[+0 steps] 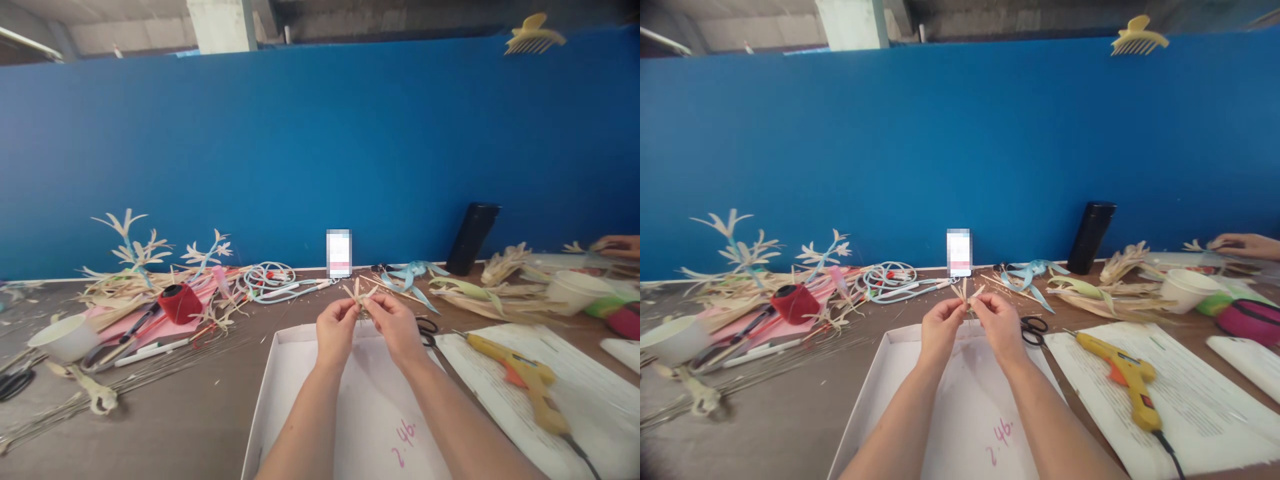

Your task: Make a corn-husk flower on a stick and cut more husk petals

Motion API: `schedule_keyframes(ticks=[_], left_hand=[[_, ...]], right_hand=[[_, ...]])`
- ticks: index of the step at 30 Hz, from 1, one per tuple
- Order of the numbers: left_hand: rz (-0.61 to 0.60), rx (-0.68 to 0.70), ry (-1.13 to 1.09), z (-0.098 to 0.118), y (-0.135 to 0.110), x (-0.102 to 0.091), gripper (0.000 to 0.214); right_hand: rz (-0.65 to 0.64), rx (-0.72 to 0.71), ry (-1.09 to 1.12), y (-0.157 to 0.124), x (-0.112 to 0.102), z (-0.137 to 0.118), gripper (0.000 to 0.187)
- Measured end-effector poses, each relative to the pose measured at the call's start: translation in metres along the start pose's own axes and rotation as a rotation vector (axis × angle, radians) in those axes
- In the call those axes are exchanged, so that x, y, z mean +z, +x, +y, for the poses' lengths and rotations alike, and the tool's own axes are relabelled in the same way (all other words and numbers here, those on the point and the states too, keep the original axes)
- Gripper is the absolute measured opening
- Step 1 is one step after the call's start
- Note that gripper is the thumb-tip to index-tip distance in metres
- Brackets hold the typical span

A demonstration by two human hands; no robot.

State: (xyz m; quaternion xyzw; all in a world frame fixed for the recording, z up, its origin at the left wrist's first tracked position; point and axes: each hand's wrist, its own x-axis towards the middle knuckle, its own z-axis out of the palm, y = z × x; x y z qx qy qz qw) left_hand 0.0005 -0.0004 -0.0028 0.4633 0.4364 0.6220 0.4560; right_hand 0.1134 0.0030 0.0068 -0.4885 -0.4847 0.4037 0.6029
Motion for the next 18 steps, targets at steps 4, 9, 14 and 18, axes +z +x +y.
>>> schedule_keyframes(ticks=[4,9,14,18], left_hand=[[-0.007,0.010,0.008,0.000,0.000,-0.001,0.029],[0.045,-0.001,-0.001,-0.001,0.005,-0.006,0.029],[0.078,-0.029,-0.015,-0.002,0.010,-0.010,0.030],[0.089,-0.089,-0.001,-0.001,0.010,-0.011,0.033]], right_hand=[[0.005,0.002,0.010,0.000,0.000,0.001,0.029],[0.013,-0.018,0.049,0.001,-0.002,-0.002,0.028],[0.054,-0.019,0.108,0.004,-0.005,-0.003,0.025],[0.057,0.004,0.145,0.005,-0.006,-0.003,0.027]])
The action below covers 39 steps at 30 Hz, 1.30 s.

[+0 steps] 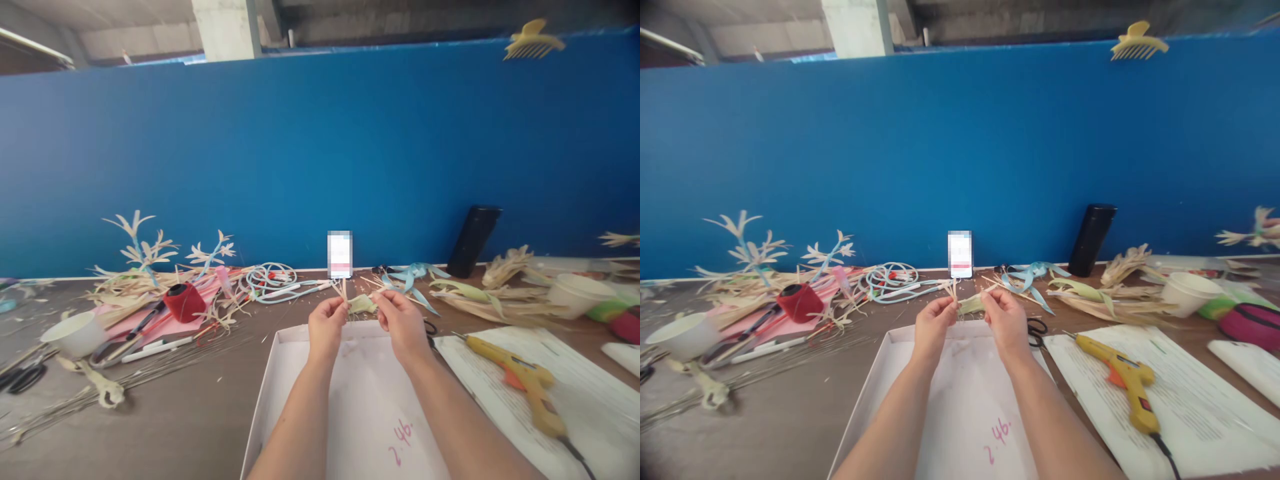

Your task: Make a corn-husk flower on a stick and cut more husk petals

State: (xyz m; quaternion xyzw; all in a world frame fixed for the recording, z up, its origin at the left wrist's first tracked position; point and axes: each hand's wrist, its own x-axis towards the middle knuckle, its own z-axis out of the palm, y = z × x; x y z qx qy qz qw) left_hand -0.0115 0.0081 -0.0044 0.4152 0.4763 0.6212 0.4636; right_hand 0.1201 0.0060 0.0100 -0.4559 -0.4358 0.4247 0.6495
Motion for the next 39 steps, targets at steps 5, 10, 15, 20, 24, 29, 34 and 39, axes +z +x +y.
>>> schedule_keyframes(ticks=[5,10,15,20,24,29,34,39], left_hand=[[-0.014,0.001,0.027,-0.002,0.001,-0.001,0.035],[0.011,-0.008,0.085,-0.003,0.004,-0.005,0.032],[0.051,-0.053,0.260,-0.001,0.011,-0.015,0.029],[0.131,-0.053,0.581,0.001,0.018,-0.034,0.024],[0.146,-0.040,0.913,0.010,0.012,-0.040,0.016],[0.219,0.022,1.123,0.019,0.002,-0.037,0.019],[0.130,0.323,0.842,0.019,-0.001,-0.023,0.018],[-0.182,0.080,0.427,0.013,-0.006,-0.005,0.026]], right_hand=[[-0.018,0.037,-0.035,0.000,-0.001,0.000,0.029],[-0.009,0.070,-0.096,0.002,-0.002,0.005,0.029],[-0.025,0.110,-0.089,0.004,-0.002,0.009,0.026],[-0.042,0.137,-0.106,0.004,-0.002,0.012,0.021],[-0.044,0.135,-0.141,0.004,-0.001,0.015,0.024],[-0.057,0.090,-0.187,0.004,-0.002,0.020,0.026],[-0.066,0.055,-0.216,0.003,-0.002,0.021,0.028],[-0.084,0.063,-0.231,0.001,0.000,0.017,0.029]])
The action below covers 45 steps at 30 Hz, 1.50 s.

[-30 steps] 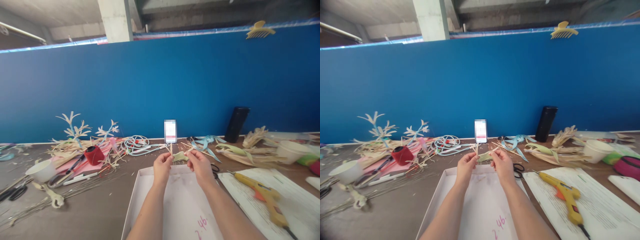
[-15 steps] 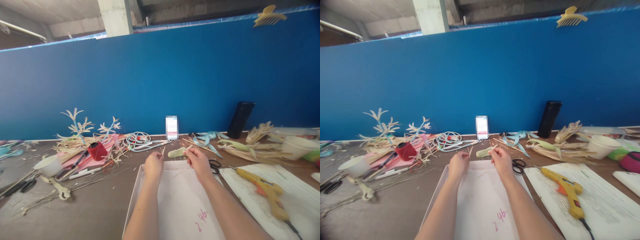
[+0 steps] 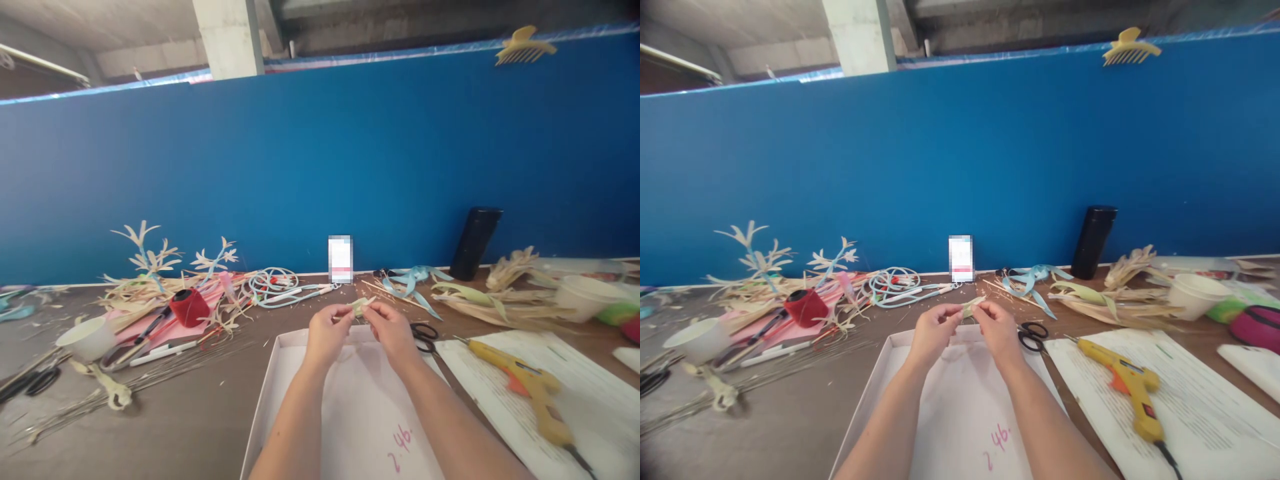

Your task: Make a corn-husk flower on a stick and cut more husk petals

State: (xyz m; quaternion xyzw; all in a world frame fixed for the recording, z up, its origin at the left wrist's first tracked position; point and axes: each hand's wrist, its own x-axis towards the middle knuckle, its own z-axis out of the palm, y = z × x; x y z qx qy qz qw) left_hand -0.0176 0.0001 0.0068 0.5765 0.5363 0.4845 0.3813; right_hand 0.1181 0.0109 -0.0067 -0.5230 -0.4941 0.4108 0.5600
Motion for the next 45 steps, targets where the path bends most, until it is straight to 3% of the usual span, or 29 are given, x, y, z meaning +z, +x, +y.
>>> schedule_keyframes(ticks=[2,4,13,20,24,29,31,41,45], left_hand=[[-0.038,-0.004,-0.069,-0.003,-0.001,0.005,0.032],[-0.007,0.081,-0.035,-0.006,-0.001,0.008,0.029],[0.154,0.391,0.386,-0.011,-0.006,0.010,0.019],[0.182,0.430,0.495,-0.004,-0.010,0.010,0.017],[0.183,0.345,0.309,-0.005,-0.007,0.011,0.018],[0.141,0.008,-0.144,-0.005,-0.001,0.011,0.019],[0.125,-0.066,-0.263,-0.004,0.000,0.010,0.022],[0.015,-0.115,-0.339,-0.001,-0.001,0.012,0.023],[0.003,-0.096,-0.313,-0.004,0.000,0.013,0.021]], right_hand=[[-0.010,-0.004,-0.013,-0.001,0.000,-0.001,0.028],[-0.026,-0.006,-0.032,-0.001,0.001,-0.001,0.028],[-0.061,0.025,0.012,-0.001,0.004,0.001,0.029],[-0.103,0.016,0.030,-0.004,0.005,-0.003,0.029],[-0.101,-0.005,0.115,-0.004,0.005,-0.003,0.032],[-0.092,0.053,0.157,-0.004,0.005,-0.002,0.033],[-0.092,0.062,0.166,-0.004,0.005,-0.003,0.033],[-0.077,-0.056,0.027,-0.006,0.004,-0.007,0.035],[0.019,-0.081,-0.001,-0.003,0.002,-0.004,0.038]])
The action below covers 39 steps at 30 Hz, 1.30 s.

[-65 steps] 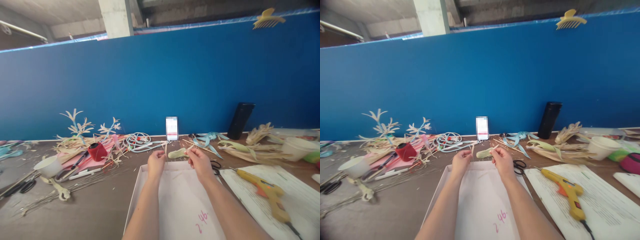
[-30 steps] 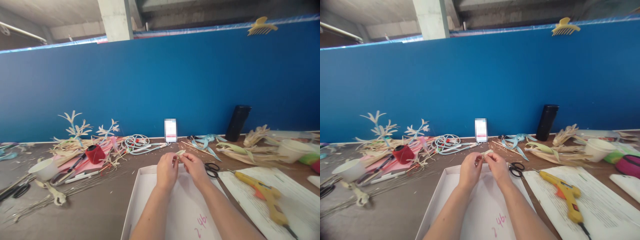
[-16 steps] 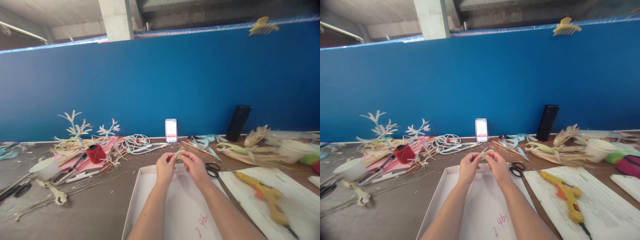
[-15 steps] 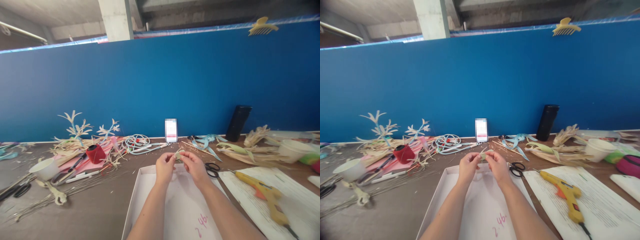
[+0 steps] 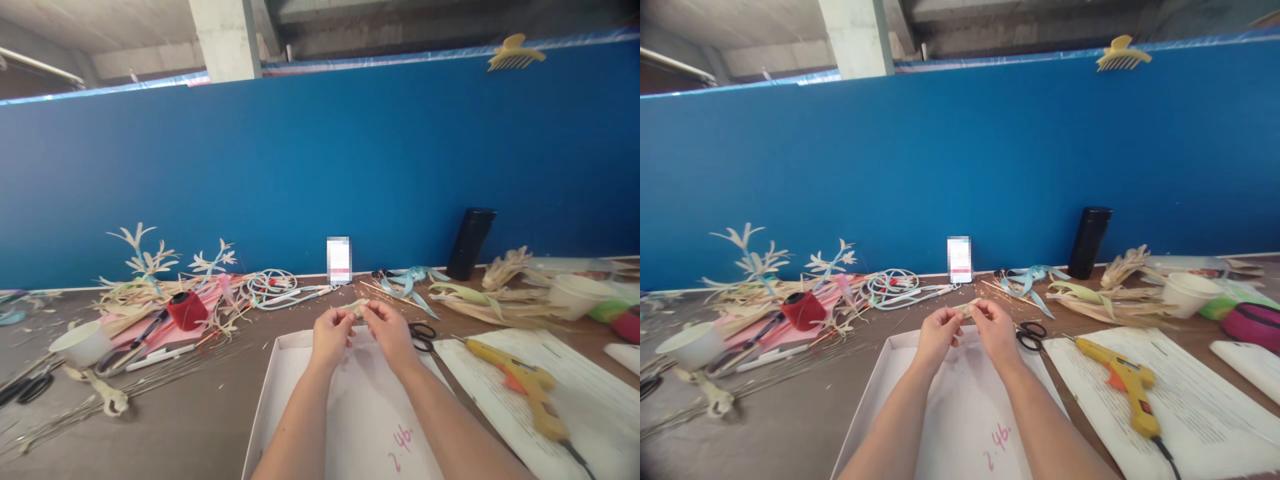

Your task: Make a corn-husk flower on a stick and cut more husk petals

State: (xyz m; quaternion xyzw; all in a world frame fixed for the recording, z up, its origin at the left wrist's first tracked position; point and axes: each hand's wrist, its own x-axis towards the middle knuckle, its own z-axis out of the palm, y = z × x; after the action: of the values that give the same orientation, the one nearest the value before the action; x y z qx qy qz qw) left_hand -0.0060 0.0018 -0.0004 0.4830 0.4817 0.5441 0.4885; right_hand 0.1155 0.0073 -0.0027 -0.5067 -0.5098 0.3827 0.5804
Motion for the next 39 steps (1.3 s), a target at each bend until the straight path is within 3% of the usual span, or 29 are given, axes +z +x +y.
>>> schedule_keyframes(ticks=[4,8,10,12,16,20,24,28,31,34,36,39], left_hand=[[0.141,0.056,0.116,-0.004,0.002,-0.004,0.021],[0.295,0.187,0.263,-0.008,0.002,-0.006,0.020],[0.304,0.174,0.252,-0.009,0.003,-0.006,0.021],[0.284,0.104,0.163,-0.010,0.004,-0.006,0.021],[0.219,-0.063,-0.194,-0.009,0.009,-0.007,0.027],[0.161,-0.123,-0.476,-0.004,0.011,-0.010,0.032],[0.127,-0.177,-0.624,0.000,0.009,-0.014,0.035],[0.084,-0.171,-0.678,0.001,0.009,-0.015,0.034],[0.091,-0.147,-0.663,0.001,0.009,-0.015,0.032],[0.137,-0.113,-0.652,-0.001,0.010,-0.016,0.031],[0.177,-0.092,-0.647,-0.002,0.011,-0.017,0.032],[0.230,-0.073,-0.632,-0.002,0.013,-0.018,0.033]], right_hand=[[0.248,-0.018,0.026,0.015,-0.020,0.001,0.042],[0.505,-0.026,-0.172,0.048,-0.056,-0.003,0.042],[0.451,-0.052,-0.427,0.068,-0.069,-0.008,0.041],[0.236,-0.053,-0.836,0.086,-0.077,-0.013,0.036],[0.037,0.006,-1.070,0.108,-0.083,-0.013,0.012],[-0.047,0.076,-1.211,0.119,-0.085,-0.004,0.005],[-0.013,0.044,-1.243,0.125,-0.083,-0.018,0.023],[0.174,-0.077,-1.059,0.125,-0.083,-0.060,0.028],[0.198,-0.138,-0.929,0.119,-0.088,-0.094,0.026],[0.003,-0.055,-0.834,0.107,-0.096,-0.121,0.023],[-0.272,0.126,-0.795,0.094,-0.105,-0.136,0.027],[-0.630,0.364,-0.812,0.074,-0.125,-0.154,0.053]])
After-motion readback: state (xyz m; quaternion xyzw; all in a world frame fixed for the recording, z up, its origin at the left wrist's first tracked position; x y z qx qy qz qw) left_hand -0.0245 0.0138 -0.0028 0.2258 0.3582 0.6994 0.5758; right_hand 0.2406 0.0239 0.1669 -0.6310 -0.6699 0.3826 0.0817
